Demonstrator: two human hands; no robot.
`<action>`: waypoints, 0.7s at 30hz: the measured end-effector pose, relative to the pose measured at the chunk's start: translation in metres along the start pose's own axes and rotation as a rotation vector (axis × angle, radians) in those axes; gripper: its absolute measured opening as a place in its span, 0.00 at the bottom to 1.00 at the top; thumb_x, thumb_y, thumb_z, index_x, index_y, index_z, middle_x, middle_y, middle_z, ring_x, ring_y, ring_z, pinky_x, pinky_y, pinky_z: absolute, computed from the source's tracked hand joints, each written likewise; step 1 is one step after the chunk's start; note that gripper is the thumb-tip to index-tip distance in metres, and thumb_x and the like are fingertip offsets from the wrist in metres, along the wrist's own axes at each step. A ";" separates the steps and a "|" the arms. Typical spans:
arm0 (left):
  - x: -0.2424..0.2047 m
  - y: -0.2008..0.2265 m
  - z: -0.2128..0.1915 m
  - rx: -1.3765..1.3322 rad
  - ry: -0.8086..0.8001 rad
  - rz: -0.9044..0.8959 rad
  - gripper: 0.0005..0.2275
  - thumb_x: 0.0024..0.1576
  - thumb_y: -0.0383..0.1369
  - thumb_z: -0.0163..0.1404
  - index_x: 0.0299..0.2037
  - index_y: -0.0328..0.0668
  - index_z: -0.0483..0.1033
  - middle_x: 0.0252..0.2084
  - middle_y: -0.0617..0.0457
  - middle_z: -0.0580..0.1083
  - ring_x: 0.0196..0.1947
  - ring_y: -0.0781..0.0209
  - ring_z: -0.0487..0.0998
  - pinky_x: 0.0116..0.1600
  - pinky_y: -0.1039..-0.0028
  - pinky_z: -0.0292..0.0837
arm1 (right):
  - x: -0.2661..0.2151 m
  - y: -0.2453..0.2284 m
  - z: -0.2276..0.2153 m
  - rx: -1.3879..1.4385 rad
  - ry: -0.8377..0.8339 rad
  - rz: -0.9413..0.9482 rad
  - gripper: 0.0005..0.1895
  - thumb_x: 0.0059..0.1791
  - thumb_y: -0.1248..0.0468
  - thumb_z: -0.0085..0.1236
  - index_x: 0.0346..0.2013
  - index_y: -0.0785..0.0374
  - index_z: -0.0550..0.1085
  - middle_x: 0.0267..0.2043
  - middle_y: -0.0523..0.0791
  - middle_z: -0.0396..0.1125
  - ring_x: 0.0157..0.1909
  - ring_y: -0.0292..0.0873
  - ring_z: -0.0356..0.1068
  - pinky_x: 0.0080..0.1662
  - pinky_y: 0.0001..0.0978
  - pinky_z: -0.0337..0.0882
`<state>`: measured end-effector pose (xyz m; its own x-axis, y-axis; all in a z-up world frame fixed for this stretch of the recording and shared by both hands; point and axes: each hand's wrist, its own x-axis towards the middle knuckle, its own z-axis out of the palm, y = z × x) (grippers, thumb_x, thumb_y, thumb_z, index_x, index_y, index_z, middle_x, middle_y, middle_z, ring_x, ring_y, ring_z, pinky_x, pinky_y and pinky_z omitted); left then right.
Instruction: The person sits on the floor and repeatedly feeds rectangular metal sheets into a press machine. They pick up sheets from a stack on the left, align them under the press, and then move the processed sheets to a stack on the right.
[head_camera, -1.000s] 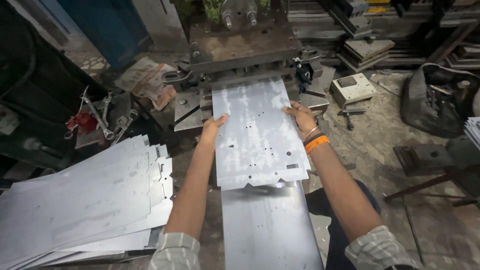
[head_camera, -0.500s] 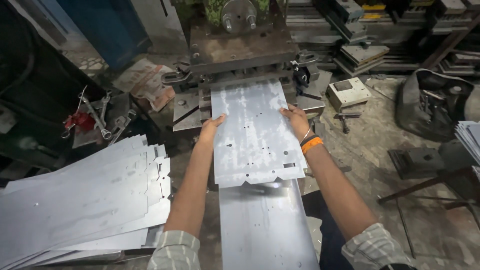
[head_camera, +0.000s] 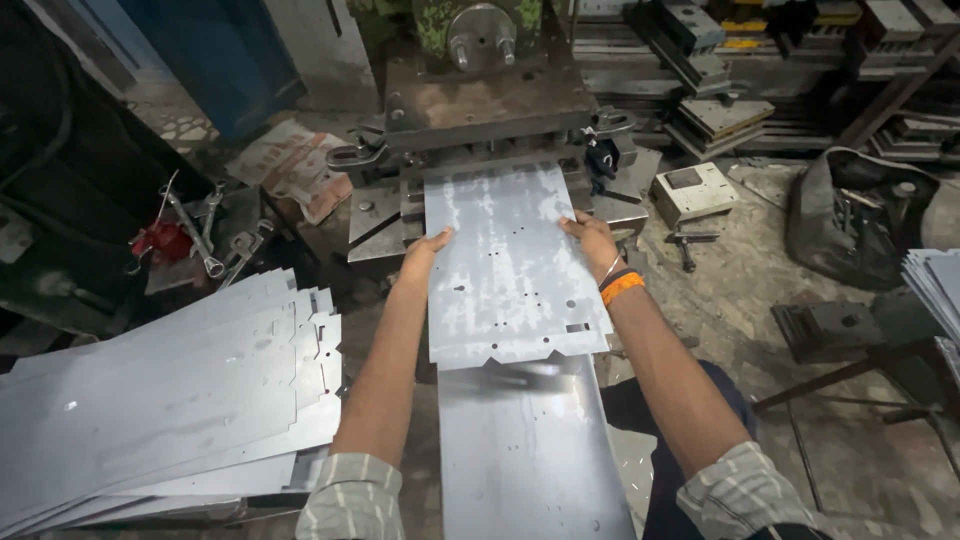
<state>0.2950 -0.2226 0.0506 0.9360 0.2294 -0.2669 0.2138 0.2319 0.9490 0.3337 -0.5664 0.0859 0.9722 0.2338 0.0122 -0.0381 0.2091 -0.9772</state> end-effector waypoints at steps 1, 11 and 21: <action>-0.002 0.000 0.000 0.001 -0.001 -0.001 0.25 0.49 0.44 0.64 0.51 0.32 0.78 0.47 0.48 0.79 0.46 0.57 0.78 0.53 0.68 0.71 | -0.002 0.001 0.000 0.001 0.002 0.001 0.17 0.51 0.65 0.57 0.54 0.68 0.76 0.43 0.41 0.74 0.41 0.34 0.71 0.46 0.26 0.70; -0.007 -0.003 -0.001 -0.050 -0.033 0.016 0.26 0.50 0.43 0.63 0.55 0.33 0.75 0.50 0.46 0.78 0.48 0.54 0.78 0.56 0.65 0.70 | 0.016 0.030 -0.013 -0.010 0.013 -0.012 0.20 0.52 0.63 0.57 0.58 0.67 0.74 0.45 0.42 0.73 0.43 0.35 0.70 0.47 0.28 0.69; -0.122 0.000 0.003 -0.101 -0.164 0.180 0.29 0.54 0.37 0.58 0.65 0.36 0.66 0.57 0.48 0.75 0.54 0.55 0.75 0.59 0.65 0.70 | -0.101 -0.010 0.017 0.275 -0.029 0.032 0.28 0.50 0.65 0.56 0.65 0.66 0.67 0.56 0.48 0.71 0.54 0.43 0.71 0.55 0.35 0.72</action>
<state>0.1818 -0.2533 0.0834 0.9910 0.1212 -0.0565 0.0183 0.2960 0.9550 0.2316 -0.5755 0.0976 0.9626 0.2709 -0.0078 -0.1338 0.4501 -0.8829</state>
